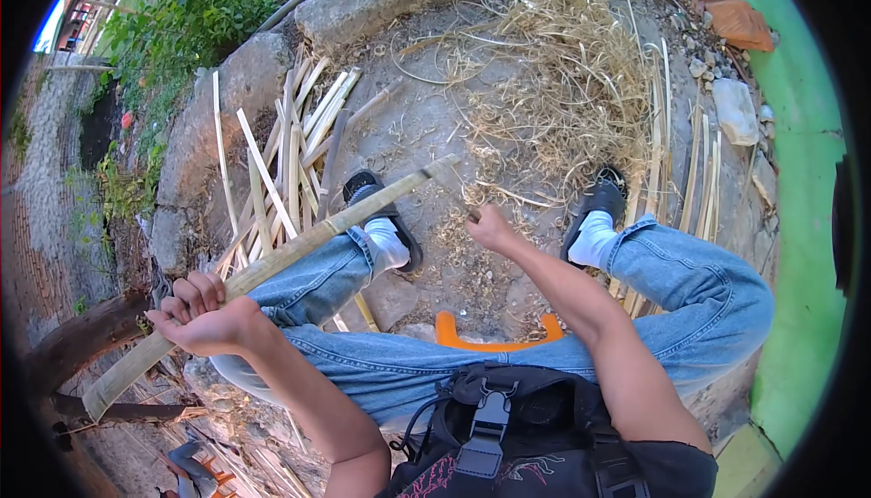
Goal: The person strips layers off bamboo stalks using a large knife, handling the bamboo pieces one at a time while seated outdoors.
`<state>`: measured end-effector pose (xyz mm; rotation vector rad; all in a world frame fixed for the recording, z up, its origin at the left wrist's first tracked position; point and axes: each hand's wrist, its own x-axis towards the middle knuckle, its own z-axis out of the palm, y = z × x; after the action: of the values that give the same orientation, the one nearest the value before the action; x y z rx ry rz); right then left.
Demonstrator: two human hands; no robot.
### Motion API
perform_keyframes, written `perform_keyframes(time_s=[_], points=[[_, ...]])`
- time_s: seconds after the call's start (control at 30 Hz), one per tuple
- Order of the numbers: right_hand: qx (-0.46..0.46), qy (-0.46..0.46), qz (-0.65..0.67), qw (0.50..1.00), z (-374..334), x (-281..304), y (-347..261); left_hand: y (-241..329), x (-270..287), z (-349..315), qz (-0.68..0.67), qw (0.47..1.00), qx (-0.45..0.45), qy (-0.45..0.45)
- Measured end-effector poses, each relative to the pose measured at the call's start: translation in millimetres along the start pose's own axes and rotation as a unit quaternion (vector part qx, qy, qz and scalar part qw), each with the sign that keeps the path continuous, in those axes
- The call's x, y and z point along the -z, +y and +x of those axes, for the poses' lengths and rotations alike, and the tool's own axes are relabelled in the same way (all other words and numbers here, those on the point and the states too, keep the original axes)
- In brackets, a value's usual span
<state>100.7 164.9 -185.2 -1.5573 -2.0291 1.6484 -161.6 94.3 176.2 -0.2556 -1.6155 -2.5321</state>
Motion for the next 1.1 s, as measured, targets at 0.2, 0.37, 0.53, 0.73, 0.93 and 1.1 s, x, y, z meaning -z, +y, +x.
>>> perform_keyframes(time_s=[0.2,0.37,0.53,0.73,0.93,1.1], points=[[-0.066,0.048,0.01,0.997,-3,-7,6,1,0,0,0.002,1.0,0.002,-0.007],[-0.113,0.115,-0.035,0.986,1,-8,17,-1,-6,-3,0.001,1.0,0.012,-0.011],[-0.109,0.079,0.046,0.99,-11,-13,11,-1,1,0,-0.003,1.0,0.011,-0.016],[-0.107,0.048,-0.002,0.993,-21,1,-1,-2,1,2,0.001,1.0,0.01,0.003],[-0.025,0.021,-0.01,0.999,-11,-6,-16,2,9,7,-0.022,0.998,0.018,-0.061],[-0.108,0.053,-0.007,0.993,6,1,-3,-4,12,7,-0.091,0.986,0.047,-0.134]])
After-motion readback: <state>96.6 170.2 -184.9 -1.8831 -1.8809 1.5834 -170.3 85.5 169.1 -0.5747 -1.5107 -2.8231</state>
